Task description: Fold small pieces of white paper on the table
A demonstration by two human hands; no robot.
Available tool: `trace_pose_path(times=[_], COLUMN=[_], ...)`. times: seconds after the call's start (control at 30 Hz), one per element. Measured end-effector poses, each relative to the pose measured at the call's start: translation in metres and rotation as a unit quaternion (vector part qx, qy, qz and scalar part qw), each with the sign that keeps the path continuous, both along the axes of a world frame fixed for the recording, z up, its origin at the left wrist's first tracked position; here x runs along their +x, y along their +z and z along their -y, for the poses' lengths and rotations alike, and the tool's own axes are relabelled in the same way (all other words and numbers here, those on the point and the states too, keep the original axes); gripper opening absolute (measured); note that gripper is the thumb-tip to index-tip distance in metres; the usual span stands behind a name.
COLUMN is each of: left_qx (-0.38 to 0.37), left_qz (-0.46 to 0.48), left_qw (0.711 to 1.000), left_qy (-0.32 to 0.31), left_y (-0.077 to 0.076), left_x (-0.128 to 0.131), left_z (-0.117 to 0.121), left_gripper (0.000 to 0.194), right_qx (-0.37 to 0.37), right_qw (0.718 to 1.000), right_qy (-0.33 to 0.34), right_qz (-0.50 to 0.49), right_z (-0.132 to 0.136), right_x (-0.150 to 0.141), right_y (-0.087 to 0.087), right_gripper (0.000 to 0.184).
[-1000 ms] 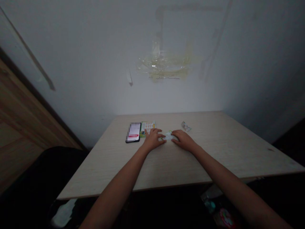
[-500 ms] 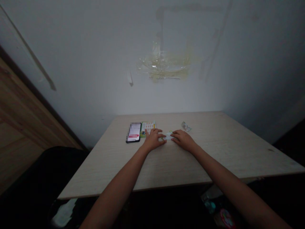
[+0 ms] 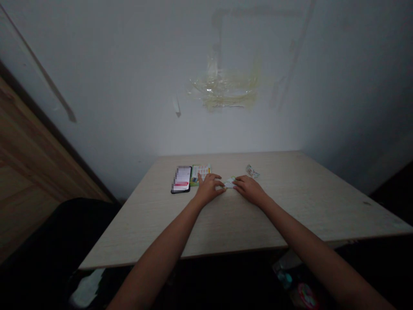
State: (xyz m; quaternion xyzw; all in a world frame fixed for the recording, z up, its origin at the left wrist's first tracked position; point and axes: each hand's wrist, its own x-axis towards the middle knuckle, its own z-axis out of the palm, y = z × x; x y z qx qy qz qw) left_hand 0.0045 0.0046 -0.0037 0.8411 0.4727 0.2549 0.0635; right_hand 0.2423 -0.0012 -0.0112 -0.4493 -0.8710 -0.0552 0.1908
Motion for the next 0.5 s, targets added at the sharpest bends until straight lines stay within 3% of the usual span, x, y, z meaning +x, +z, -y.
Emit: trace_pose_path(times=[0.33,0.5], left_qx=[0.018,0.011], left_qz=[-0.005,-0.007], left_qw=[1.0,1.0], left_qy=[-0.005,0.006], left_y=[-0.0013,0.0025], left_x=[0.0032,0.0052], left_z=[0.0008,0.004], left_gripper=[0.011,0.013], right_qx=[-0.013,-0.003], right_qw=[0.998,0.994], right_qy=[0.016,0.067], right_qz=[-0.052,-0.082], right_z=[0.0002,0.0006], right_x=[-0.0052,-0.0084], right_y=[-0.0052,-0.0081], right_gripper=[0.033,0.032])
